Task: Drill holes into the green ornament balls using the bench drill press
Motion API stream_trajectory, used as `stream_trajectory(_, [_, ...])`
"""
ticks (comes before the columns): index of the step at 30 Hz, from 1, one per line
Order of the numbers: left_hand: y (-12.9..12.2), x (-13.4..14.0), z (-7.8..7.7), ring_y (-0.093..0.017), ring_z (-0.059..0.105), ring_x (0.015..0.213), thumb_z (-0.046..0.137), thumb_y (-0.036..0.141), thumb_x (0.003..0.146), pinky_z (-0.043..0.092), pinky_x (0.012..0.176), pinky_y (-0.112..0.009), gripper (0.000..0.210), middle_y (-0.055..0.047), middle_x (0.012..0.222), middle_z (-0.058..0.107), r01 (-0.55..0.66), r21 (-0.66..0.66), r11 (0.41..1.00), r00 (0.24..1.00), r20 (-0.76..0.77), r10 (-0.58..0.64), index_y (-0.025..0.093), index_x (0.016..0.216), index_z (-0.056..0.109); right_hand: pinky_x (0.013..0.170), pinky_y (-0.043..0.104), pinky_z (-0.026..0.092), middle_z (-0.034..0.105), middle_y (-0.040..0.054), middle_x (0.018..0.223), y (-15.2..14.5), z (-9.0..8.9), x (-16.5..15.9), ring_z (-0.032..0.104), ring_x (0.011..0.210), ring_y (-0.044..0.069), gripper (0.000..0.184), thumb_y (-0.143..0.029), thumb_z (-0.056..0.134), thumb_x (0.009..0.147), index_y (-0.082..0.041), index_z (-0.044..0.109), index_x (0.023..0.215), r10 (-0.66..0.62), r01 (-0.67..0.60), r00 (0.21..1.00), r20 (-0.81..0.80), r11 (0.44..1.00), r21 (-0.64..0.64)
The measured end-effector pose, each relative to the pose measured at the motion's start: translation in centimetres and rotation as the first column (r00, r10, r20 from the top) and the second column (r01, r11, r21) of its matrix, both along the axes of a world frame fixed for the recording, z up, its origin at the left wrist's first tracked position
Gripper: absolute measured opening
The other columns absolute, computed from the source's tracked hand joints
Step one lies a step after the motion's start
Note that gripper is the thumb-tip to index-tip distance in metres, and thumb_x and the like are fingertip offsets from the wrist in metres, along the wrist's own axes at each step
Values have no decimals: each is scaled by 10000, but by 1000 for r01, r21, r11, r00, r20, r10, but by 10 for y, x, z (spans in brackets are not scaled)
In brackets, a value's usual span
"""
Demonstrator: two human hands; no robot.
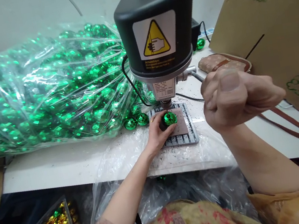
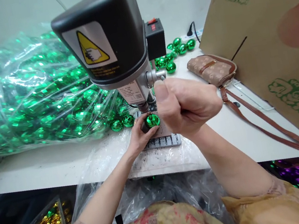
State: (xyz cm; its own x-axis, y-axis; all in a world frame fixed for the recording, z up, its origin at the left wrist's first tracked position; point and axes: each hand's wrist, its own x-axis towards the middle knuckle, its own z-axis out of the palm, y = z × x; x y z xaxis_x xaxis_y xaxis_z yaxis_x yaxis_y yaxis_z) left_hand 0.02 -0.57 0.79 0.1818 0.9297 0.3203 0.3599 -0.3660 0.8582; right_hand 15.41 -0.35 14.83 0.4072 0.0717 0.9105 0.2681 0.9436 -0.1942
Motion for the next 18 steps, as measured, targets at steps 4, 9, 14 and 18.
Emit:
stream_trajectory(4, [-1, 0, -1, -266, 528, 1261, 779, 384, 799, 383, 1126, -454, 534, -100, 1304, 617, 5, 3, 1000, 1000, 8, -5, 257, 1290, 613, 381, 255, 208, 271, -66, 388, 2, -3, -1, 244, 335, 32, 548, -202, 551, 902, -163, 227, 462, 15, -15, 1000, -4, 998, 57])
stream_trajectory(9, [-1, 1, -1, -271, 526, 1263, 777, 391, 800, 385, 1124, -451, 531, -103, 1305, 615, 0, 1, 1000, 1000, 15, 0, 250, 1286, 616, 366, 253, 198, 256, -67, 398, 8, -7, -1, 249, 328, 32, 524, -168, 549, 889, -172, 228, 475, 39, -40, 999, 11, 992, 124])
stream_trajectory(14, [-1, 0, 0, -274, 523, 1268, 775, 390, 805, 392, 1114, -448, 529, -100, 1302, 620, 2, -3, 1000, 1000, 13, -2, 257, 1290, 612, 335, 247, 197, 251, -81, 393, 14, -21, 8, 272, 302, 36, 483, -106, 560, 836, -189, 217, 507, 40, -69, 990, 136, 974, 216])
stream_trajectory(18, [-2, 1, 0, -270, 523, 1270, 786, 376, 794, 389, 1115, -433, 526, -93, 1291, 619, 1, -10, 1000, 1000, 29, -1, 253, 1275, 615, 336, 250, 235, 244, -74, 365, 2, -14, 9, 273, 303, 42, 539, -216, 581, 873, -180, 211, 482, 14, -17, 992, 127, 1000, 24])
